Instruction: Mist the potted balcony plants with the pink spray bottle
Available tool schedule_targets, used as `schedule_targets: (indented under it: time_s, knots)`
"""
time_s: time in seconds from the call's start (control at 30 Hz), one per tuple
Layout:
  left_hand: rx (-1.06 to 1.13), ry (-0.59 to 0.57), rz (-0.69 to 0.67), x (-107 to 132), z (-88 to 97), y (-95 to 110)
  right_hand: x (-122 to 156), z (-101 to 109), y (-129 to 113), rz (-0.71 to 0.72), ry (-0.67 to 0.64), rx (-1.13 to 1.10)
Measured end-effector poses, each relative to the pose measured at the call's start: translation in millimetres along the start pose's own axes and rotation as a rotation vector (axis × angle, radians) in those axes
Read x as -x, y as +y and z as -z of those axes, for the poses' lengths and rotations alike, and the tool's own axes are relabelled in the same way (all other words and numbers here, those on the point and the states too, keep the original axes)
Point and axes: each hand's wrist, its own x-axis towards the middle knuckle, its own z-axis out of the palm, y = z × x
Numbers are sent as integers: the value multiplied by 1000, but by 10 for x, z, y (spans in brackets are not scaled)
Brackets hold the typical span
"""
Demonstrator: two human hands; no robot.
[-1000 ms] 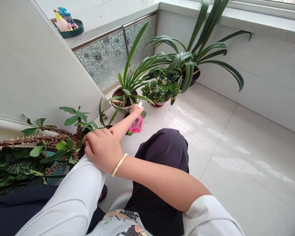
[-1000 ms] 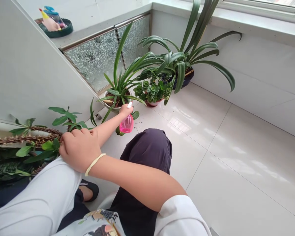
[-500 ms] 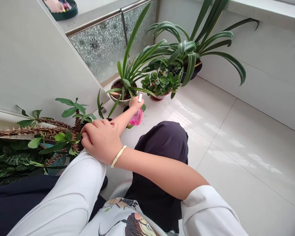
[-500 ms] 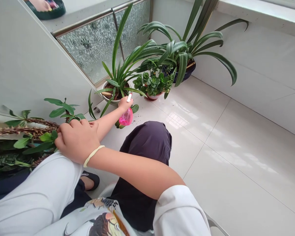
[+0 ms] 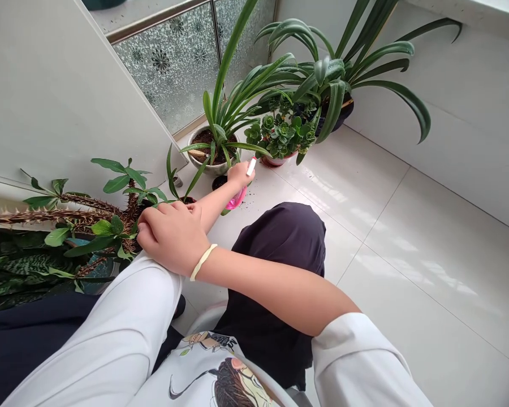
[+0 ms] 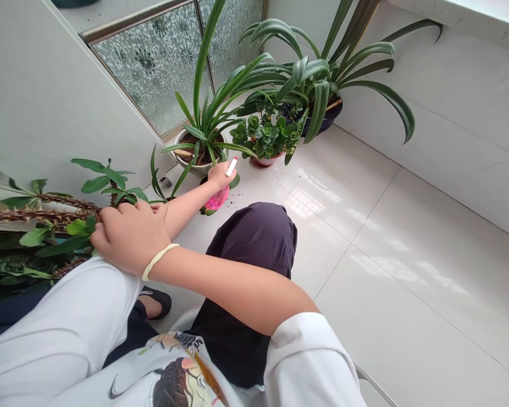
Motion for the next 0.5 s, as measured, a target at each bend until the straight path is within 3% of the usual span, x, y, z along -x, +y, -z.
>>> schedule_targets:
  time_s: [0.5]
  knots:
    - [-108,-96,-67,137,-237,142,27,-50,28,26,-19,71]
